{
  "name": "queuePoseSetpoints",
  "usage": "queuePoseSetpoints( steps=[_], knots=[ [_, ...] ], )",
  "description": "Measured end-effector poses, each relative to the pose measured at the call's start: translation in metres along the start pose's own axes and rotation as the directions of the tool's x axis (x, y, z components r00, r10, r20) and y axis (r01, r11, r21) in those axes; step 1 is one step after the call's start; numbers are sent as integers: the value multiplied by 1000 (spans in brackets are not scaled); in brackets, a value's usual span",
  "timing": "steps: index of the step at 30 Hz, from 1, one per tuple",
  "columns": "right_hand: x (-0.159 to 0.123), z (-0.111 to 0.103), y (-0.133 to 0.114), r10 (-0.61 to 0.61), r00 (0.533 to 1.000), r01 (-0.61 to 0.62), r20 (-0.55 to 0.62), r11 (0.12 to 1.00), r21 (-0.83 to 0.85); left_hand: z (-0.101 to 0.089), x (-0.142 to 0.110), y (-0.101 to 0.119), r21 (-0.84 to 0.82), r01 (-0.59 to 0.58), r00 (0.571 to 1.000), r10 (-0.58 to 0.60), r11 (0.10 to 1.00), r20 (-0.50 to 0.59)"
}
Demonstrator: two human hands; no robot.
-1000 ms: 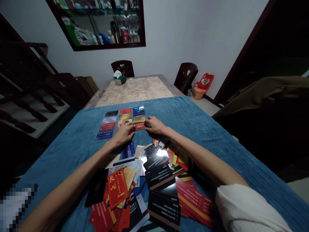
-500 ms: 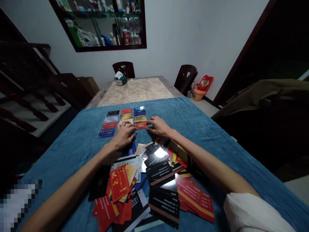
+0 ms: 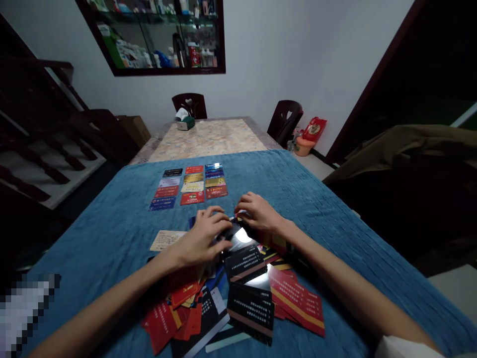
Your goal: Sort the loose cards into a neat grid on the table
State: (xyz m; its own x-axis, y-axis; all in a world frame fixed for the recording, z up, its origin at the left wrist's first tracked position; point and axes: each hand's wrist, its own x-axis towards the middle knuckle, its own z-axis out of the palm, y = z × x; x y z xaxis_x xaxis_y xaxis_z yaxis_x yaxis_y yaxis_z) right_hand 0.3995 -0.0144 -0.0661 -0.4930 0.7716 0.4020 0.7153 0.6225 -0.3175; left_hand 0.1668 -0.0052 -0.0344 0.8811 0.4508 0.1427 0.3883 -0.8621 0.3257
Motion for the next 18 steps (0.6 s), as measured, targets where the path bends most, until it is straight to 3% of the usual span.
queuePoseSetpoints(
  steps=[4, 7, 18],
  knots=[
    [-8, -2, -9, -11, 1000, 11, 5, 1000, 20, 5, -7, 26, 11, -77, 993, 76, 997, 91],
    [-9, -5, -17, -9, 1000, 8, 20, 1000, 25, 11, -10, 34, 51, -99, 988, 92, 994, 126],
    [-11, -14, -31, -77, 993, 73, 90, 996, 47, 17, -9, 16, 184, 41, 998, -50, 982, 42]
  ],
)
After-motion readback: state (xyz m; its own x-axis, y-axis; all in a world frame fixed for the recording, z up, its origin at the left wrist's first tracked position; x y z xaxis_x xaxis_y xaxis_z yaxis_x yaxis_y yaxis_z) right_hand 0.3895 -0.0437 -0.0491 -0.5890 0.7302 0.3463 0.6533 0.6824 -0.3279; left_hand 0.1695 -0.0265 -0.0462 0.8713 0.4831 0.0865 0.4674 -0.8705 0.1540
